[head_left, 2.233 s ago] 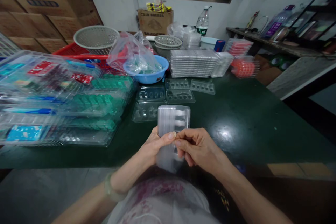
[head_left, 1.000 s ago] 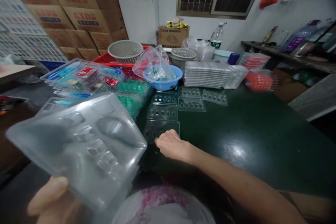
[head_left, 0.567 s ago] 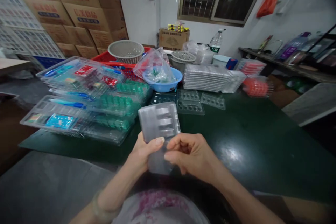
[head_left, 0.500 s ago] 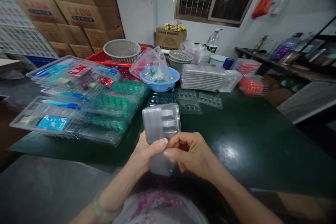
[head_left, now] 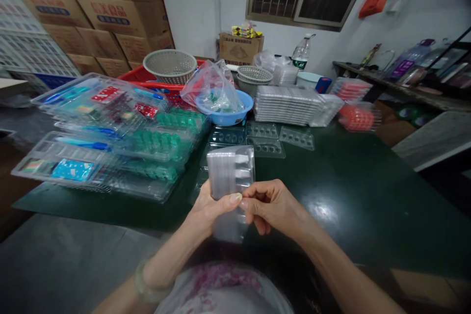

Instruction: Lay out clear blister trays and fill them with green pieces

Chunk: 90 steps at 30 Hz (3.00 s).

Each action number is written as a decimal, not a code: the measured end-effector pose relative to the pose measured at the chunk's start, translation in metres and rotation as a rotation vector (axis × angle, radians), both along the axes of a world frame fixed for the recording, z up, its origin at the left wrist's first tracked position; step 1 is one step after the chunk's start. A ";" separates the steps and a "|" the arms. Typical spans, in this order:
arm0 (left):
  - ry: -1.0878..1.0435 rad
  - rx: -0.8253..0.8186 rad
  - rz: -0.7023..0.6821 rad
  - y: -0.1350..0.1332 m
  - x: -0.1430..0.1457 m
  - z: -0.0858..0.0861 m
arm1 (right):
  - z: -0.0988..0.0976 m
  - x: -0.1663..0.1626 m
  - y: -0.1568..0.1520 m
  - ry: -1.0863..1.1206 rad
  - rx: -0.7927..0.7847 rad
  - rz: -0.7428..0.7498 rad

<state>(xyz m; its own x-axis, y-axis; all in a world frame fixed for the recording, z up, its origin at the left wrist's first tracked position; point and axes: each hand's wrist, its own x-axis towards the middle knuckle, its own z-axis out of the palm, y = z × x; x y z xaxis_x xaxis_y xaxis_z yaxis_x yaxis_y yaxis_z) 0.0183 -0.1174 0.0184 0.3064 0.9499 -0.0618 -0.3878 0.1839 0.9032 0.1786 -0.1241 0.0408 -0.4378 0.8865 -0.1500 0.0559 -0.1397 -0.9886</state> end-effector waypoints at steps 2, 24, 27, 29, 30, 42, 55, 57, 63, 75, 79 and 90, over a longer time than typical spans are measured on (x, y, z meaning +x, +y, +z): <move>-0.012 -0.019 -0.012 0.001 0.000 -0.002 | 0.000 0.001 0.001 0.009 -0.010 -0.005; 0.212 0.086 0.067 0.010 0.012 -0.004 | 0.003 0.005 0.001 -0.032 0.035 -0.138; 0.247 0.112 0.112 0.011 0.016 -0.002 | 0.003 0.004 0.001 -0.055 0.053 -0.147; 0.244 0.101 0.118 0.011 0.018 -0.001 | 0.001 0.002 0.001 -0.073 0.074 -0.143; 0.232 0.084 0.118 0.011 0.019 0.000 | 0.001 0.001 0.001 -0.081 0.094 -0.149; -0.167 -0.294 0.510 0.028 -0.053 0.010 | 0.010 0.068 0.000 -0.776 0.592 -0.217; -0.050 -0.202 0.560 0.015 -0.042 0.017 | -0.075 0.079 0.022 -1.538 0.838 0.162; -0.048 -0.200 0.529 0.016 -0.040 0.015 | -0.080 0.085 0.024 -1.512 0.850 0.104; -0.069 -0.202 0.415 0.020 -0.041 0.007 | -0.080 0.087 0.033 -1.414 0.856 0.075; -0.128 -0.287 0.397 0.021 -0.049 0.002 | -0.083 0.085 0.051 -1.189 0.913 0.081; -0.118 -0.296 0.383 0.013 -0.045 0.003 | -0.075 0.093 0.049 -1.171 0.894 0.007; -0.111 -0.305 0.253 0.003 -0.033 0.005 | -0.070 0.105 0.053 -1.022 0.628 0.100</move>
